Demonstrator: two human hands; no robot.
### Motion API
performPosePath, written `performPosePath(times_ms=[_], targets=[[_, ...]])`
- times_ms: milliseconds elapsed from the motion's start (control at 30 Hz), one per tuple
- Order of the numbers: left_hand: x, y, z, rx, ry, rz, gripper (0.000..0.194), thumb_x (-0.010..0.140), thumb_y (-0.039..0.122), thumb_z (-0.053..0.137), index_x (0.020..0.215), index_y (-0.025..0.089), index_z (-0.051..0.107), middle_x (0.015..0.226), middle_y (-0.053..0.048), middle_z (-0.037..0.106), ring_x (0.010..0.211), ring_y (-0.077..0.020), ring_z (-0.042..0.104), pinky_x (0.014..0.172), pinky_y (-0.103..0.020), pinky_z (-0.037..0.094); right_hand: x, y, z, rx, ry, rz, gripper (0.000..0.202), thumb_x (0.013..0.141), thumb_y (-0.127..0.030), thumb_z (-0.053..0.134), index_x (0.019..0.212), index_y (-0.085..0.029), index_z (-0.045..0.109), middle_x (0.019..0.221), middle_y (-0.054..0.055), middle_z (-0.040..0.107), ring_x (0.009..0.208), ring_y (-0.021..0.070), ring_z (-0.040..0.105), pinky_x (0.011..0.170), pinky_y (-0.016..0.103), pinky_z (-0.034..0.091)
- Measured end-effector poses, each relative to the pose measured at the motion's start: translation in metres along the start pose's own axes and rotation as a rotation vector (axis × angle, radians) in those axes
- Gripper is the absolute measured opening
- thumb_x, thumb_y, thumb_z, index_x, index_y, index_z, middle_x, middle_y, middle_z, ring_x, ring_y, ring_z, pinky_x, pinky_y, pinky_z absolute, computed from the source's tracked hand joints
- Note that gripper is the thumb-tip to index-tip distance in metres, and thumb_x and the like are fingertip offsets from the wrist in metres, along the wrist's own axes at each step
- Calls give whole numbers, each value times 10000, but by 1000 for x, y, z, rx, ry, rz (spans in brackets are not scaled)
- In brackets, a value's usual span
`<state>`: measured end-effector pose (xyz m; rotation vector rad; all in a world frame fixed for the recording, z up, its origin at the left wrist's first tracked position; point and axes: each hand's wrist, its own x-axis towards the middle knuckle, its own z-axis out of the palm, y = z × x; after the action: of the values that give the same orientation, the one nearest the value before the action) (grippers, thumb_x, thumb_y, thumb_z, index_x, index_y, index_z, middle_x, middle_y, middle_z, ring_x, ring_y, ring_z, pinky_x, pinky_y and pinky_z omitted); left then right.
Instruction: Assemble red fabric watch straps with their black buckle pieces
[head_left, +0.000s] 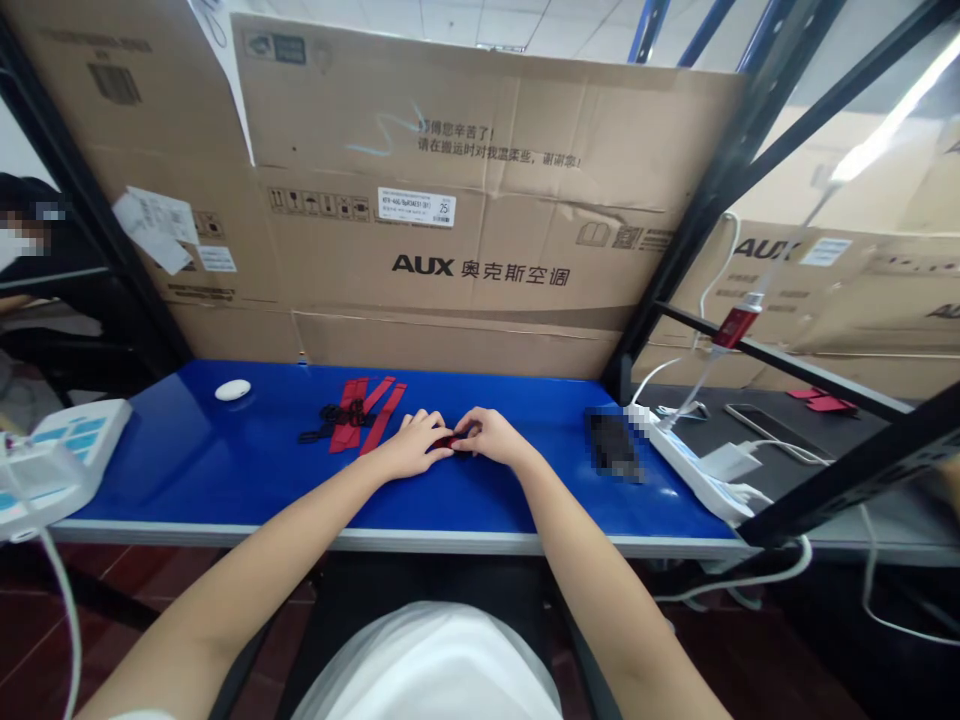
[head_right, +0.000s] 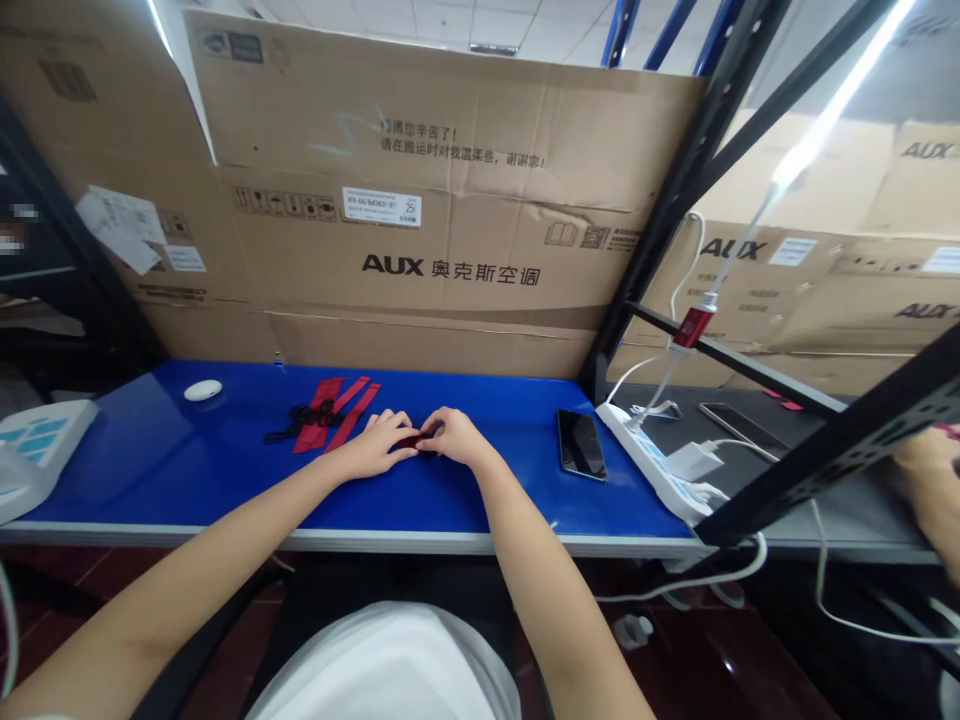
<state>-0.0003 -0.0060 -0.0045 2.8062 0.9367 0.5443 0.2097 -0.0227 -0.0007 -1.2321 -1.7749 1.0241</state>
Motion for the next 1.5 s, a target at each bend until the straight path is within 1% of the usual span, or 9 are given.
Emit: performPosePath(times_ms=[233,333,433,667,867,1067,1200,1300,1500], targets=[[4,2,-5,-28,9,23,292,858,488,630,977,229,693,971,-53,600,963,-241,502,847,-374,369,1,0,1,-69,-41,-33,162,636,-229,774,750,-185,668,619,-15,648,570,129,576,532,239,411],[3,5,-6,-79,7,90,275,858,462,641,982,224,697,985,-55,607,964,-230,538,864,-362,396,0,-1,-3,-12,-88,-18,97,668,-227,720,677,-182,635,637,-4,643,594,137,577,560,248,419],[2,5,-6,-124,94,124,275,854,428,656,1029,219,690,999,-59,608,944,-216,561,863,-345,430,0,-1,-5,69,-117,-9,86,718,-244,650,665,-182,626,680,8,638,602,140,566,579,263,431],[1,2,-5,-120,237,138,250,847,376,676,1022,198,663,958,-46,614,894,-196,567,817,-324,471,10,5,10,41,66,-242,224,671,-277,700,543,-188,539,884,23,568,842,165,569,827,323,446],[0,2,-4,-99,215,151,217,853,374,665,978,196,666,937,-49,618,887,-200,577,812,-325,483,12,7,6,98,26,-228,166,660,-292,728,579,-199,618,942,35,552,917,192,550,884,357,416],[0,0,-1,-144,239,70,181,838,359,668,906,191,668,945,-58,638,930,-218,604,878,-352,485,7,1,-4,551,34,-200,185,693,-323,713,630,-192,600,856,17,570,798,159,526,742,298,406],[2,9,0,-202,192,62,211,887,360,598,1007,190,632,1035,-74,639,993,-224,604,931,-358,466,7,-2,-2,606,-30,-144,242,714,-377,749,722,-198,587,665,-29,535,583,110,445,599,268,352],[3,16,3,-160,140,4,366,908,432,553,1170,176,548,1120,-113,597,1024,-258,577,923,-404,458,9,-1,2,641,-45,-146,284,704,-384,778,742,-199,566,667,-27,567,587,115,502,609,270,380],[8,12,10,-43,74,-75,264,998,344,337,992,166,531,969,-108,582,918,-256,553,840,-408,432,13,1,3,827,39,-184,301,697,-330,800,752,-218,527,676,-39,585,598,118,562,625,272,436]])
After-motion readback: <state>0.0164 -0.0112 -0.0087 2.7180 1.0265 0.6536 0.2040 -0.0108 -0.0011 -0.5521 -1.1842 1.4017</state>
